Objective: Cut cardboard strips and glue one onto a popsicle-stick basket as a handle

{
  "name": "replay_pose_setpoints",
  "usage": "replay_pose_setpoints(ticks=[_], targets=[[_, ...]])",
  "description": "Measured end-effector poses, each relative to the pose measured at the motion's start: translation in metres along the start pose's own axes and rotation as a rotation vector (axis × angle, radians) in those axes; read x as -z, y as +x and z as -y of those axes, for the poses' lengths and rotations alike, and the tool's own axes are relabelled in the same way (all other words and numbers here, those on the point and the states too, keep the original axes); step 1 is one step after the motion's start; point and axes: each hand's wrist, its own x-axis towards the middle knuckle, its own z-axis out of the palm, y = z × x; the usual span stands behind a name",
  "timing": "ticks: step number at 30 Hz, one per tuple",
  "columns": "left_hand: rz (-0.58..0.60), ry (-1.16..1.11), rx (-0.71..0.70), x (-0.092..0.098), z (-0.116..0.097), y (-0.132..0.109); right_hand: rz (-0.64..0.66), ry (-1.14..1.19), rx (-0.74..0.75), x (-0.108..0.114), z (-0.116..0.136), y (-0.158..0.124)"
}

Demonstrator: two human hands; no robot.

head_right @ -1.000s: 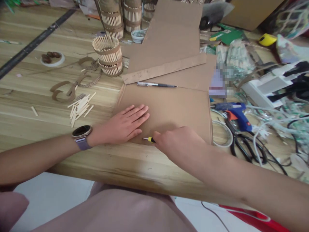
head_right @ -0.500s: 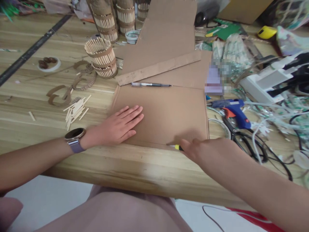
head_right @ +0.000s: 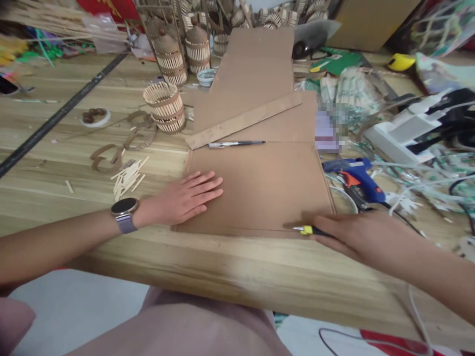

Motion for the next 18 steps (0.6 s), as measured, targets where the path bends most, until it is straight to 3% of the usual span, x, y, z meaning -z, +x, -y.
replay_pose_setpoints(ticks=[3, 5, 9, 13, 18], targets=[[-0.008, 0.023, 0.001, -0.003, -0.006, 0.002, -0.032, 0.02, -0.108, 0.002, -0.015, -0.004], [-0.01, 0.032, -0.004, -0.002, -0.006, 0.003, -0.017, 0.021, -0.141, 0.007, -0.006, -0.001], [-0.018, 0.033, -0.006, -0.001, -0.005, 0.002, 0.008, 0.032, -0.031, 0.022, 0.058, 0.026], [-0.017, 0.027, 0.0, -0.001, -0.005, 0.003, 0.055, -0.098, 0.055, 0.032, 0.127, 0.064], [-0.036, 0.026, 0.005, -0.003, -0.007, 0.005, 0.08, -0.174, 0.087, 0.041, 0.161, 0.093]])
